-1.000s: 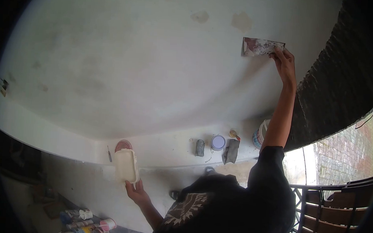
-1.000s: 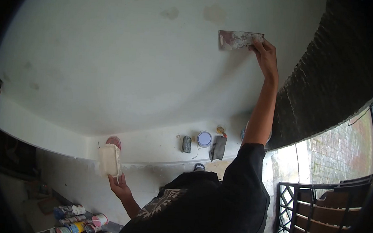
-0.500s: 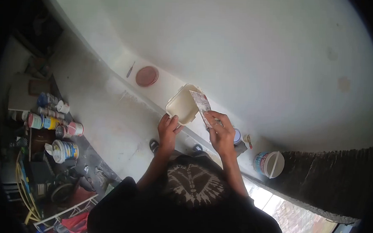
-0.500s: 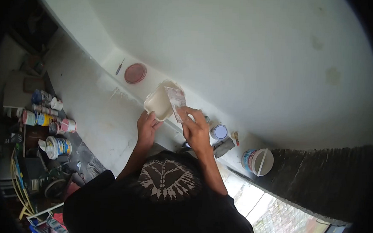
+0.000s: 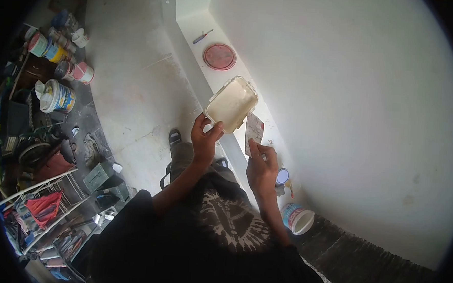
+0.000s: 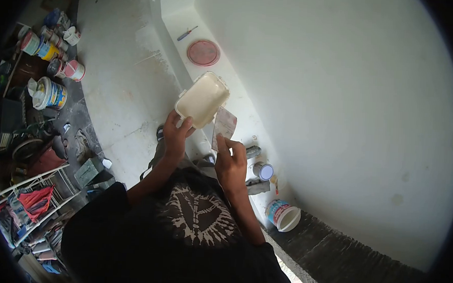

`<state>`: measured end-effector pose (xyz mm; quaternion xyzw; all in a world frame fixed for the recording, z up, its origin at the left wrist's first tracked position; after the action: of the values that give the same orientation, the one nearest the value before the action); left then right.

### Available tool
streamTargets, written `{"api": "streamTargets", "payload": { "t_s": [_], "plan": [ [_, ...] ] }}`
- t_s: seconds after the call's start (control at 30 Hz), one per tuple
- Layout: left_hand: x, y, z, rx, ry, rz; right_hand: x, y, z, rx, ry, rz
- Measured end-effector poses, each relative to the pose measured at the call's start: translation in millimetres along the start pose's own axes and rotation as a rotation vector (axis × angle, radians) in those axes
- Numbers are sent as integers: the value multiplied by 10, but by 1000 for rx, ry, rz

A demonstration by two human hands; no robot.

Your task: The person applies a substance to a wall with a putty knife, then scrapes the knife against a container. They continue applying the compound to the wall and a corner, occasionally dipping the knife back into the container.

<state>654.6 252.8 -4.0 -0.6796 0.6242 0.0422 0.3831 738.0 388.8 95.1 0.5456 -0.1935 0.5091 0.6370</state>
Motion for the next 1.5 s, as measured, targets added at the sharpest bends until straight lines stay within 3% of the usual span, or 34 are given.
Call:
{"api": "streamTargets", "payload": {
  "t_s": [0.17, 0.23, 0.33, 0.47, 0.53, 0.7, 0.9, 1.0, 1.07, 1.2, 1.4, 1.43, 1.5],
  "plan": [
    [460, 458, -513, -31, 23, -26, -132, 583, 55, -165, 9, 14],
    [601, 611, -701, -36, 76, -31, -178, 923, 5, -89, -80, -90],
    [789, 796, -992, -91, 96, -11, -314, 1458, -31, -329, 114, -68],
    [1033, 992, -1304, -147, 70, 4, -691, 2171, -7, -331, 184, 27],
    [1116, 982, -1472, -189, 76, 35, -920, 2395, -4, -255, 170, 158],
    [1255, 970, -1765, -198, 37, 40, -1330, 2853, 180, -148, 197, 244],
    [1394, 970, -1812, -303, 55, -113, -1730, 3054, 614, -10, 244, 489],
    [1435, 1006, -1831, -328, 17, -147, -1765, 3131, 778, 25, 248, 509],
    [1452, 1023, -1834, -323, -15, -152, -1655, 3271, 832, 43, 240, 374],
    [1406, 1035, -1878, -324, 24, -173, -1789, 3358, 798, 135, 123, 432],
    [1387, 1052, -1836, -295, 35, -157, -1969, 3250, 909, 32, 196, 540],
    [1386, 1046, -1822, -288, 30, -148, -1922, 3291, 847, 88, 187, 472],
    [1392, 1045, -1814, -283, 26, -139, -1805, 3384, 753, -40, 209, 432]
  ]
}}
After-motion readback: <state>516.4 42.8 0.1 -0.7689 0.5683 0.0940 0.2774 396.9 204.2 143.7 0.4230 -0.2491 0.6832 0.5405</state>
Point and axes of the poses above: each hand's wrist, its own y-axis towards the middle knuckle, its own x-axis out of the back of the hand, z = x × y, the point moved 4 cm from there along y, towards the middle knuckle, and after that the axes turned 12 degrees about x, right-handed, at the moved point
